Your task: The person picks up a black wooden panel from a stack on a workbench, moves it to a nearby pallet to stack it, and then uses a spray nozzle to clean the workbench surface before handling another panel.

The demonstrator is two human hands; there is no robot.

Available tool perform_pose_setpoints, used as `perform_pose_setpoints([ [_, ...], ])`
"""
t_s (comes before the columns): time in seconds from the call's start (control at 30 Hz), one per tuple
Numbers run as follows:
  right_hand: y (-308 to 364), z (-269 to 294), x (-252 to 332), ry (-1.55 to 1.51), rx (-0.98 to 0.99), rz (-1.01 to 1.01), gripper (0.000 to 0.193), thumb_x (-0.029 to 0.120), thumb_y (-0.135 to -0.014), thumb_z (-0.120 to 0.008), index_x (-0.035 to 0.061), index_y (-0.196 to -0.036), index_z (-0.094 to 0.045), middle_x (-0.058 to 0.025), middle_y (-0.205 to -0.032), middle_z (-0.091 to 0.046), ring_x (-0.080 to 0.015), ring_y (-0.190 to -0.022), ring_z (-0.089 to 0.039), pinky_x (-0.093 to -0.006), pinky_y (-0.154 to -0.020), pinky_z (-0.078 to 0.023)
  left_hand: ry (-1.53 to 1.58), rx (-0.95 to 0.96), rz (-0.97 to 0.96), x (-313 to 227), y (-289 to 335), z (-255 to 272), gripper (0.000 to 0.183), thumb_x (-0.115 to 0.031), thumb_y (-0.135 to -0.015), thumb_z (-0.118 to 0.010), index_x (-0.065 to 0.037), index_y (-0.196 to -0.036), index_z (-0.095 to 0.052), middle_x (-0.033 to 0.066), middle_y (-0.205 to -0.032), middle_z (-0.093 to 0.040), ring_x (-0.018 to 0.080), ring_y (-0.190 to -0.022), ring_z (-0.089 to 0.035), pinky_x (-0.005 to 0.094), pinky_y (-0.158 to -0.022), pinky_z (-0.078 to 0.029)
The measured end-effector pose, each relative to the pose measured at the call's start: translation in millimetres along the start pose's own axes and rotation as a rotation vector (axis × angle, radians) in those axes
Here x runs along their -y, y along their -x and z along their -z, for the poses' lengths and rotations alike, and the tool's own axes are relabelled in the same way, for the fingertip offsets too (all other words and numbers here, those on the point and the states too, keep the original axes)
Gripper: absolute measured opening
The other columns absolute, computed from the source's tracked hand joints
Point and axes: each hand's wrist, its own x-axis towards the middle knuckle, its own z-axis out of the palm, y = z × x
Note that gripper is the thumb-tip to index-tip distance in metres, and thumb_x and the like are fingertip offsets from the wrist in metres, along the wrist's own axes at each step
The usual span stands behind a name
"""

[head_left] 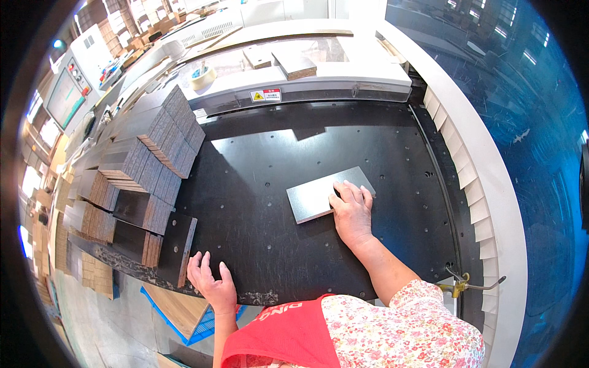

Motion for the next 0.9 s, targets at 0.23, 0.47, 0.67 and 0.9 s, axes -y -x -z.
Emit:
perform_pose_setpoints([
  [0.23,0.4,-0.2,-0.2,0.006,0.005,-0.001,0.02,0.011,-0.08,-0.06,0.013,-0.098,-0.068,-0.0039,-0.126,-0.057,-0.0225,-0.125,-0.047,-0.047,-0.108,-0.026,0.012,0.002,0.004,0.9,0.3,-1.0,0.04,-0.006,-0.078,-0.067,0.0,-0.116,-0.061,0.0174,-0.127,-0.054,0.0363,-0.123,-0.044,0.0473,-0.105,-0.033],
  [0.47,-0.7,0.9,0.8,0.012,-0.008,0.002,0.018,0.012,-0.08,-0.06,0.0141,-0.097,-0.068,-0.003,-0.125,-0.057,-0.0219,-0.124,-0.047,-0.0468,-0.108,-0.026,0.027,0.03,0.012,1.1,0.3,0.3,0.037,-0.007,-0.081,-0.066,-0.001,-0.117,-0.06,0.0165,-0.128,-0.053,0.0345,-0.123,-0.044,0.0458,-0.107,-0.032],
  [0.67,-0.1,-1.2,0.0,0.024,-0.017,0.002,0.018,0.013,-0.08,-0.061,0.0148,-0.097,-0.068,-0.0021,-0.124,-0.058,-0.0213,-0.124,-0.048,-0.0462,-0.108,-0.027,0.028,0.001,-0.011,1.8,0.2,-1.3,0.036,-0.006,-0.077,-0.067,0.0,-0.113,-0.062,0.0179,-0.125,-0.055,0.0366,-0.121,-0.045,0.0475,-0.103,-0.035],
  [0.9,-0.2,0.4,0.4,0.031,0.0,0.002,0.019,0.013,-0.079,-0.062,0.0147,-0.097,-0.068,-0.002,-0.125,-0.057,-0.0216,-0.124,-0.047,-0.0461,-0.108,-0.027,0.023,0.025,-0.008,2.1,0.0,-0.4,0.035,-0.007,-0.081,-0.065,-0.002,-0.115,-0.061,0.0164,-0.127,-0.053,0.0348,-0.122,-0.044,0.0456,-0.105,-0.033],
])
